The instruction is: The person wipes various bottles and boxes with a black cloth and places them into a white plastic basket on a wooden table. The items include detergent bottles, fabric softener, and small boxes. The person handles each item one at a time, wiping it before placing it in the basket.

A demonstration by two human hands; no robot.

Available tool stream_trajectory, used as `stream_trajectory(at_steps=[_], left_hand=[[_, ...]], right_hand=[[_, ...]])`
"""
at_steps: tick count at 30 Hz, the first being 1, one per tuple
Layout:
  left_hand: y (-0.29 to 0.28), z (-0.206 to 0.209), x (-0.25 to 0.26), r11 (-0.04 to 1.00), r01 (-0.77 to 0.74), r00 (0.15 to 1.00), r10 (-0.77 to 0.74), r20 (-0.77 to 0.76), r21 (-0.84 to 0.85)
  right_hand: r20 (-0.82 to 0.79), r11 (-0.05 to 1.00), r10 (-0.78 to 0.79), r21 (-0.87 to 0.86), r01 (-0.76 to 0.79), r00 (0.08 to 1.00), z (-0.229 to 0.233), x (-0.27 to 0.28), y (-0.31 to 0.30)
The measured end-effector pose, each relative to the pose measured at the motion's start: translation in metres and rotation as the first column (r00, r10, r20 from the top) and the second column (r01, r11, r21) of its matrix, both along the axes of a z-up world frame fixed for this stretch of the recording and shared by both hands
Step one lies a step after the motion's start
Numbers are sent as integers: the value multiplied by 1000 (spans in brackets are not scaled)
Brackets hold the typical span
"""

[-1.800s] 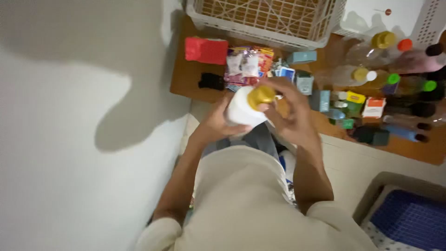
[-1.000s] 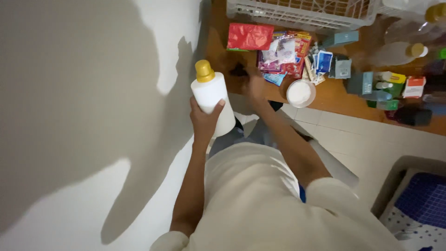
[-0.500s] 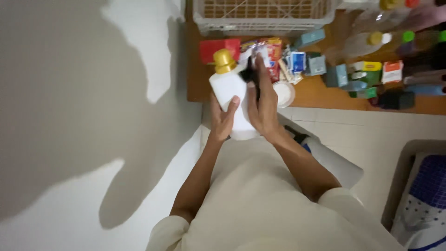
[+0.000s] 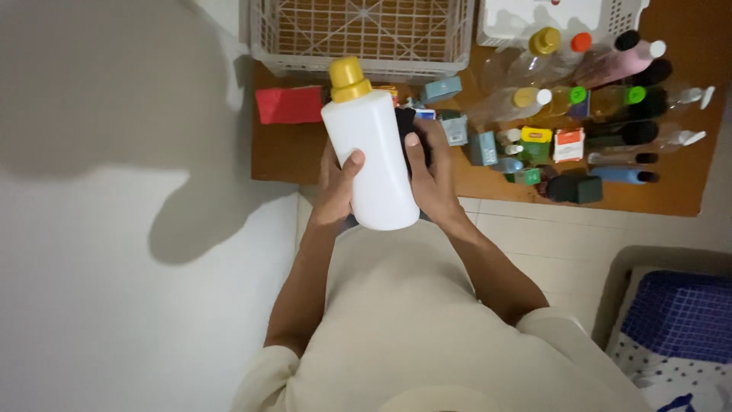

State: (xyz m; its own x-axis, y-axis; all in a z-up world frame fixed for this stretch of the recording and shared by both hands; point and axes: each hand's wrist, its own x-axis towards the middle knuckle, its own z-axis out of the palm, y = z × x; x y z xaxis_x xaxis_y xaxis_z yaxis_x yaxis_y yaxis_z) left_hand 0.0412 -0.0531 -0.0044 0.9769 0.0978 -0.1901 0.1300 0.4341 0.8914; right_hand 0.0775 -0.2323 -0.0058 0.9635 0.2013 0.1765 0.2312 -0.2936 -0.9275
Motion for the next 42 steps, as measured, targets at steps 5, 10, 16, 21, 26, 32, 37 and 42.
stream_trajectory(at_steps=[5, 10, 16, 21, 26, 32, 37, 42], left_hand=[[-25, 3, 8, 996, 25, 1000, -25, 1, 90], [-26, -6, 16, 991, 123, 992, -124, 17, 51], [-21, 13, 43, 991, 8, 1000, -5, -22, 133], [-6, -9, 50, 973, -134, 987, 114, 112, 190], [3, -8, 40, 955, 41, 983, -91, 160, 294], [22, -1, 46, 932, -28, 979, -47, 196, 362], [40, 15, 46, 943, 131, 946, -211, 244, 307], [36, 15, 48, 862, 184, 974, -224, 31, 472]], right_hand=[[-23, 975, 3, 221, 2, 1000, 50, 11, -23], [-151, 935, 64, 355, -6, 986, 36, 30, -41], [-408, 777, -226, 472, 417, 884, 34, 24, -40], [114, 997, 43, 62, -50, 993, 83, -10, 10], [152, 998, -58, -1, 58, 987, 52, 27, 38], [30, 993, -103, 65, 101, 994, 67, 22, 69], [68, 970, -218, -93, 224, 974, -6, 38, 59], [-475, 901, -287, 160, 403, 832, 80, 64, 79]])
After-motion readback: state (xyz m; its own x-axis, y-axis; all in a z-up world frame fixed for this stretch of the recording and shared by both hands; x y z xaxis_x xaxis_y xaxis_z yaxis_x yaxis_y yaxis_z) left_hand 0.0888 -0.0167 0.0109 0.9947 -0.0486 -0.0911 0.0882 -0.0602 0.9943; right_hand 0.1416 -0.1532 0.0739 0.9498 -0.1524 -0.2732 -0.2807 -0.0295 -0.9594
